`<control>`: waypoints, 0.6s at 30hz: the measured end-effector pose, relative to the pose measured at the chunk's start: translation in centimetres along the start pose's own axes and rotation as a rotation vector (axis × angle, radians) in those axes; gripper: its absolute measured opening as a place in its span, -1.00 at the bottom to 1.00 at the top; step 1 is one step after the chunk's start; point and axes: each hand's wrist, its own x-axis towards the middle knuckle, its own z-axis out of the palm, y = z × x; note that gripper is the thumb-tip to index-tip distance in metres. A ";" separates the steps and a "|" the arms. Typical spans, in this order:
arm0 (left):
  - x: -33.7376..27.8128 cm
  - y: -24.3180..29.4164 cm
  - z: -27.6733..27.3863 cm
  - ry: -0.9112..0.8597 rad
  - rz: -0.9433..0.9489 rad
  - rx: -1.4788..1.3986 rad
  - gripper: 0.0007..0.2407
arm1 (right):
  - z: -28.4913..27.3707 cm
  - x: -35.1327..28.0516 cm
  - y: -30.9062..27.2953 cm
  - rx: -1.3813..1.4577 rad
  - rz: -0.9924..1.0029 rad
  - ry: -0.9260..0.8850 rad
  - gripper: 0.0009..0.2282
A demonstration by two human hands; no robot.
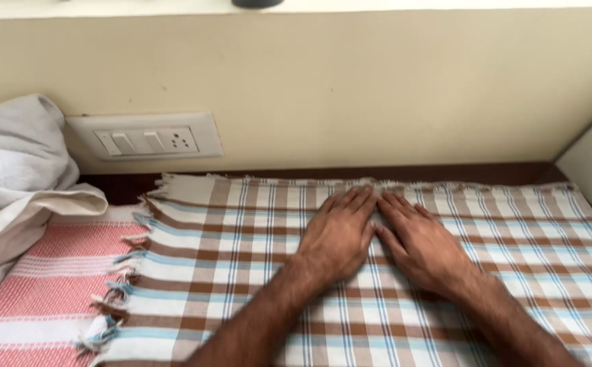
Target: The person smooths a plaid cloth on a low surface, then lifts and folds it in half, and smooths it again. The cloth is handled by hand without tools.
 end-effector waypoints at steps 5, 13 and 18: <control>0.3 1.6 -3.7 -0.245 -0.256 0.021 -0.45 | 0.3 -0.1 0.7 0.004 0.027 0.021 -0.36; 0.6 1.0 -2.6 -0.253 -0.338 0.025 -0.41 | 0.5 0.2 1.5 -0.107 0.168 -0.049 -0.33; 0.6 1.5 -3.6 -0.297 -0.404 0.004 -0.32 | 0.7 0.4 2.4 -0.076 0.249 -0.069 -0.32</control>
